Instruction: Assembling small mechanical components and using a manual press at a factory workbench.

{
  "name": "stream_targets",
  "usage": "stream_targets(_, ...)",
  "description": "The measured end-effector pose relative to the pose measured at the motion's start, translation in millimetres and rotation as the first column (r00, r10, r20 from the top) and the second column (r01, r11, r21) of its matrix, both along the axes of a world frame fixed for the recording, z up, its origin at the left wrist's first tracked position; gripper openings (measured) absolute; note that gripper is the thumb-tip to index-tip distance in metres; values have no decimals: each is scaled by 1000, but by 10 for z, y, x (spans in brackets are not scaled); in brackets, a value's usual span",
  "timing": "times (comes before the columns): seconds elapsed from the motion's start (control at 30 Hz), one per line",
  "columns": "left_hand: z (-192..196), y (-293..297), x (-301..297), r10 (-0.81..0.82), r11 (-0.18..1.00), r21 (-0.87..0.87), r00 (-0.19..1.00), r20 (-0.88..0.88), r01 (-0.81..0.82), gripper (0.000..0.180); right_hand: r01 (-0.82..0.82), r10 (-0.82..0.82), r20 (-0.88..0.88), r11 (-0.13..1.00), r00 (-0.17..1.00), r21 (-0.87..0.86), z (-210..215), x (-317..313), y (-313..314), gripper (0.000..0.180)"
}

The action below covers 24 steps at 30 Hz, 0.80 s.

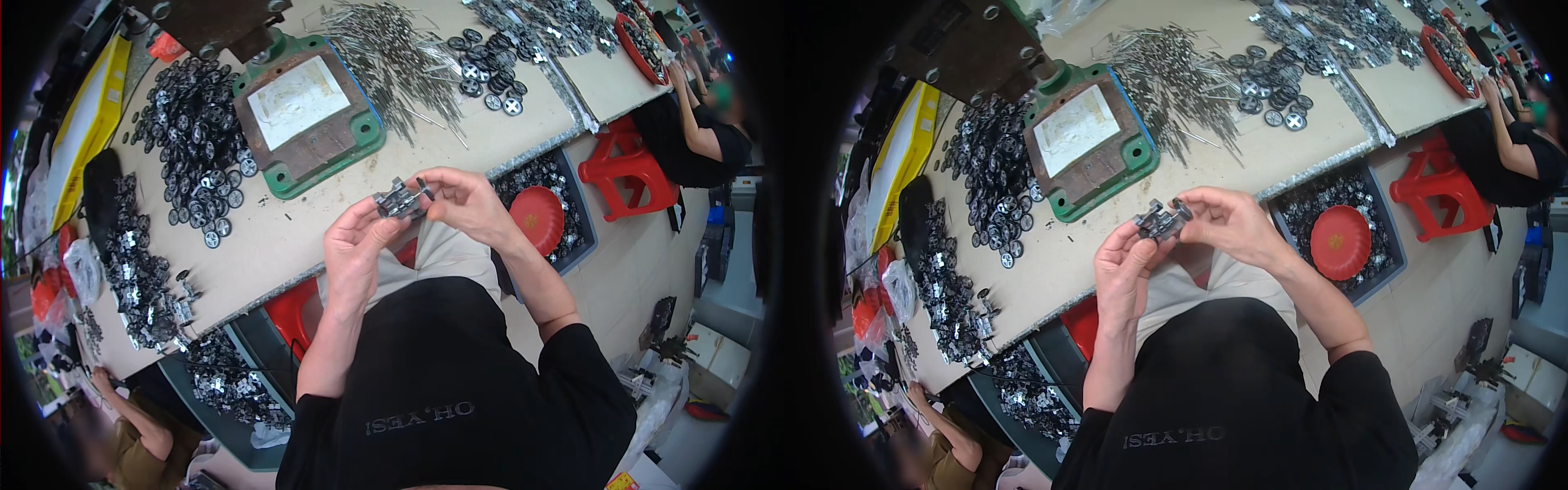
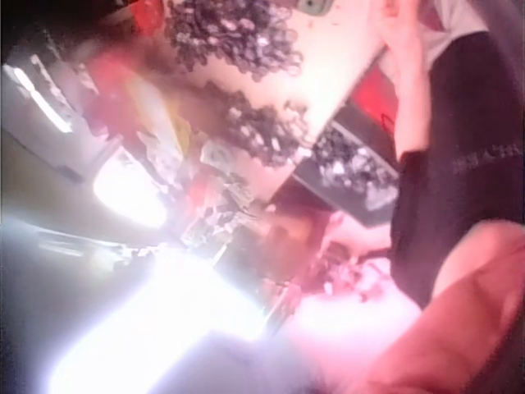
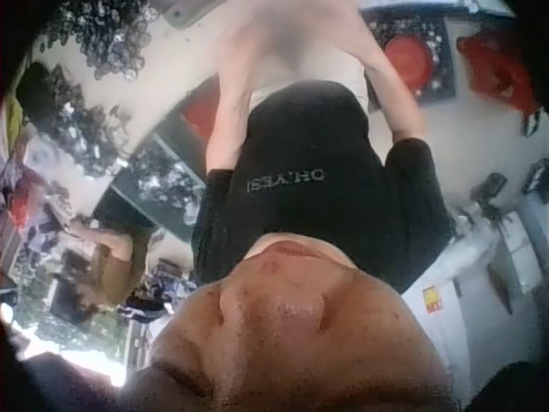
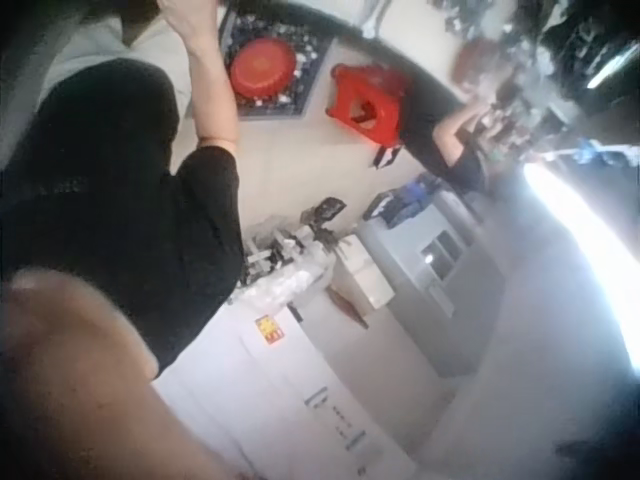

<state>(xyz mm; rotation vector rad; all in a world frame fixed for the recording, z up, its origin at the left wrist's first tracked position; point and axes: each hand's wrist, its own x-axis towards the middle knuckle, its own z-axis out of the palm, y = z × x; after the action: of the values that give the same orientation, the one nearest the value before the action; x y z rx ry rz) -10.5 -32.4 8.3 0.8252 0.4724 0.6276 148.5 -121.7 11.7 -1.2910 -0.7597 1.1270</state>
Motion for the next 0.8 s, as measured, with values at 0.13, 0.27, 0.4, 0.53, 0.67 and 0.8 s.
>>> stream_targets(0.13, 52, 125, -43, -119, 986, 111, 991, -56, 125, 36, -67, 51, 317, 997, 947, 38, 149, 29, 18, 18)
stream_targets(0.27, 387, 407, -31, -38, 699, 640, 910, -413, 320, 39, -223, 160, 689, 975, 707, 2, 460, 65, 177, 20)
stream_targets(0.4, 598, 791, 51, 139, 806, 576, 902, -409, 137, 24, -114, 18, 681, 989, 732, 96, 515, 136, 348, 25)
stream_targets(0.53, 522, 1417, 250, 460, 606, 790, 849, -260, -87, 23, -49, 4, 681, 998, 732, 47, 542, 269, 446, 27)
stream_targets(0.67, 185, 1728, 381, 522, 576, 809, 816, -248, -122, 23, -82, 56, 718, 997, 693, 1, 617, 356, 512, 23)
stream_targets(0.8, 156, 1771, 461, 604, 441, 895, 762, -233, -76, 29, -79, -23, 777, 993, 629, 93, 862, 701, 641, 23)
